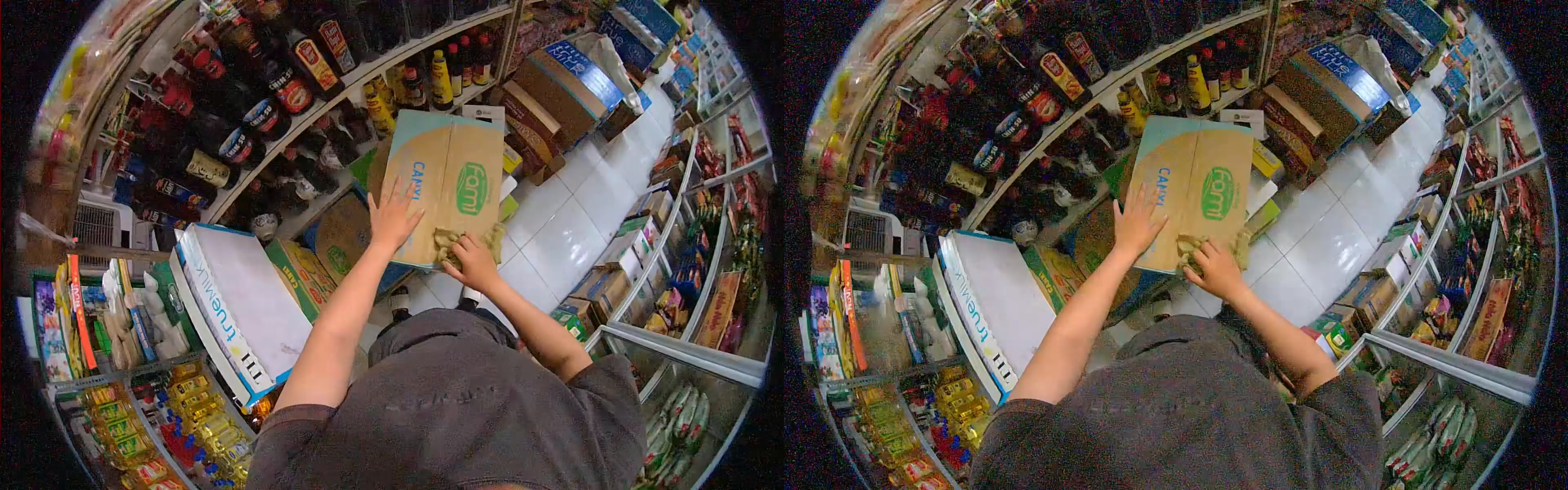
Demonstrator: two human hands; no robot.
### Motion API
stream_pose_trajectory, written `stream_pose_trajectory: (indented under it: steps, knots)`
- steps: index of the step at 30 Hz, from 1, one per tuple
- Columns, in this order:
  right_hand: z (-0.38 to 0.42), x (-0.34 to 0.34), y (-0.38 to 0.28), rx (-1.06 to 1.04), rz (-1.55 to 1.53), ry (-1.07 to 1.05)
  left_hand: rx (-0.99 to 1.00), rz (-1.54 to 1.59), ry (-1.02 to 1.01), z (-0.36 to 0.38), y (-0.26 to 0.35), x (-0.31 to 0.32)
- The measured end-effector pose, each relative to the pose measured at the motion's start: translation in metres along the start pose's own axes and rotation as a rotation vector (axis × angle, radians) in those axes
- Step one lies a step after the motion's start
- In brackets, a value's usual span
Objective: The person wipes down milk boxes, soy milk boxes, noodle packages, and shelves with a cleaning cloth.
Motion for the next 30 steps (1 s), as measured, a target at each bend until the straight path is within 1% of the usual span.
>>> stream_pose_trajectory:
  steps: [1,3,5,7,8,10,11,13,14,17,19,21,25,27,29,30]
  knots:
    - [-0.003,0.0,0.002,0.001,0.004,-0.005,0.0,0.006,-0.001,0.001,0.0,0.001]
    - [-0.019,0.004,0.021,0.108,-0.007,-0.086,0.001,0.032,0.007,0.0,0.0,0.001]
    - [-0.037,-0.004,0.03,0.141,0.032,-0.071,-0.002,0.056,-0.003,-0.001,-0.001,0.0]
    - [-0.05,-0.015,0.049,0.179,0.078,0.063,-0.012,0.079,-0.017,-0.002,-0.003,0.0]
    - [-0.057,-0.011,0.061,0.174,0.075,0.057,-0.005,0.074,-0.011,-0.002,-0.002,-0.001]
    - [-0.073,-0.01,0.077,0.087,0.212,0.117,-0.007,0.071,-0.012,-0.002,-0.003,-0.001]
    - [-0.081,-0.008,0.087,0.081,0.207,0.108,-0.005,0.069,0.001,-0.002,-0.003,-0.001]
    - [-0.097,-0.002,0.108,0.147,0.188,0.012,-0.013,0.067,0.011,-0.002,-0.004,-0.002]
    - [-0.103,0.002,0.118,0.149,0.235,0.034,-0.011,0.088,-0.004,-0.003,-0.003,-0.002]
    - [-0.13,0.003,0.136,0.177,0.23,0.046,-0.022,0.122,-0.027,-0.004,-0.003,-0.004]
    - [-0.149,0.009,0.147,0.197,0.23,-0.005,-0.036,0.135,-0.034,-0.005,-0.003,-0.005]
    - [-0.167,0.011,0.159,0.141,0.249,0.106,-0.023,0.127,-0.015,-0.006,-0.003,-0.004]
    - [-0.206,0.014,0.176,0.043,0.333,0.149,-0.045,0.111,-0.015,-0.007,-0.006,0.001]
    - [-0.232,0.03,0.195,0.072,0.357,0.108,-0.041,0.108,-0.004,-0.008,-0.006,0.001]
    - [-0.25,0.04,0.204,0.085,0.39,0.223,-0.07,0.114,0.011,-0.008,-0.008,-0.003]
    - [-0.257,0.042,0.196,0.083,0.383,0.222,-0.09,0.125,0.027,-0.007,-0.008,-0.006]
Point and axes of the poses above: each hand's wrist, its own z-axis away from the middle knuckle, its own x-axis out of the palm, y = z × x, the point moved 7 cm from there along -z, towards the middle knuckle, and after that the axes turned 3 degrees about -x, right-handed, at the moved point
